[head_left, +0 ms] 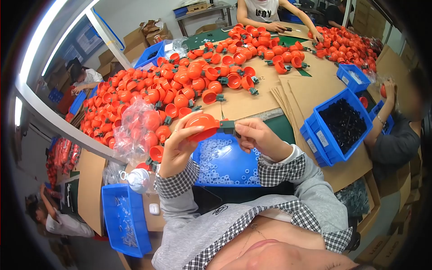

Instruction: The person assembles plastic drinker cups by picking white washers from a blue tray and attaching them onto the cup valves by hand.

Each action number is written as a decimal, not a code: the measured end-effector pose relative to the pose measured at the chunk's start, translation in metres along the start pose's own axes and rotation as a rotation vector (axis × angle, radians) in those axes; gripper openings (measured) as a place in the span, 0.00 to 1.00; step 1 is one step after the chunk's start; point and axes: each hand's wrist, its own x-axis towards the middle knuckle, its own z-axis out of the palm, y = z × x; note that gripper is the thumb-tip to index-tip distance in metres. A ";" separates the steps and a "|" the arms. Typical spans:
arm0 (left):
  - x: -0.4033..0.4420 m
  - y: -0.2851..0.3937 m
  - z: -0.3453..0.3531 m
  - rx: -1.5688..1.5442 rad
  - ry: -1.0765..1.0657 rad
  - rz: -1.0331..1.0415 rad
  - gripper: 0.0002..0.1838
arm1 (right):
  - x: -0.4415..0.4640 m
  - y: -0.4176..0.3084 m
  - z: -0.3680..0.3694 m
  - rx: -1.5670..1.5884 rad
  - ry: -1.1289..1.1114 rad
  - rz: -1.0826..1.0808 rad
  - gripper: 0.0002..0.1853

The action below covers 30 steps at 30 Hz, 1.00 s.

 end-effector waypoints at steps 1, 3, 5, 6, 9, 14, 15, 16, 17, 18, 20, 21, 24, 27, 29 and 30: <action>0.001 0.001 -0.002 -0.088 -0.001 0.026 0.19 | 0.001 -0.001 0.001 0.065 -0.009 0.026 0.18; 0.001 -0.002 -0.004 -0.152 0.070 0.029 0.25 | 0.001 0.002 0.003 -0.071 0.024 -0.053 0.17; -0.001 -0.006 -0.006 -0.186 0.112 -0.128 0.27 | 0.000 0.008 0.007 -0.208 0.057 -0.130 0.16; -0.001 -0.006 -0.006 -0.220 0.156 -0.284 0.30 | 0.000 0.012 0.009 -0.634 0.156 -0.393 0.15; -0.001 -0.001 -0.004 -0.178 0.047 -0.511 0.30 | 0.002 0.019 0.012 -1.119 0.255 -0.712 0.14; 0.004 0.009 0.007 -0.134 0.024 -0.227 0.31 | 0.001 0.012 0.006 -0.790 0.205 -0.357 0.14; 0.003 0.007 0.003 -0.112 -0.027 -0.125 0.33 | 0.004 0.011 0.002 -0.427 0.115 -0.164 0.15; 0.002 0.005 0.003 -0.112 -0.027 -0.125 0.33 | 0.006 0.010 -0.002 -0.063 0.025 0.027 0.16; 0.001 0.005 0.003 -0.113 -0.018 -0.106 0.33 | 0.006 0.007 -0.005 0.079 -0.022 0.125 0.18; 0.001 0.006 0.005 -0.113 -0.009 -0.086 0.34 | 0.006 0.008 -0.005 0.079 -0.023 0.125 0.18; 0.004 0.004 0.006 -0.047 0.048 -0.090 0.31 | 0.006 0.011 -0.004 0.029 0.034 0.108 0.16; 0.005 0.004 0.005 -0.125 0.113 -0.188 0.29 | 0.005 0.011 0.000 0.027 0.034 0.109 0.16; 0.004 0.000 0.008 -0.226 0.274 -0.283 0.29 | 0.001 0.007 0.013 -0.962 0.334 -0.525 0.13; 0.005 0.001 0.010 -0.132 0.239 -0.288 0.27 | 0.000 0.007 0.014 -1.221 0.349 -0.713 0.12; 0.004 0.001 0.008 -0.155 0.208 -0.307 0.27 | 0.000 0.010 0.013 -1.225 0.347 -0.709 0.13; 0.003 0.000 0.008 -0.178 0.179 -0.324 0.27 | 0.001 0.010 0.012 -1.224 0.347 -0.709 0.13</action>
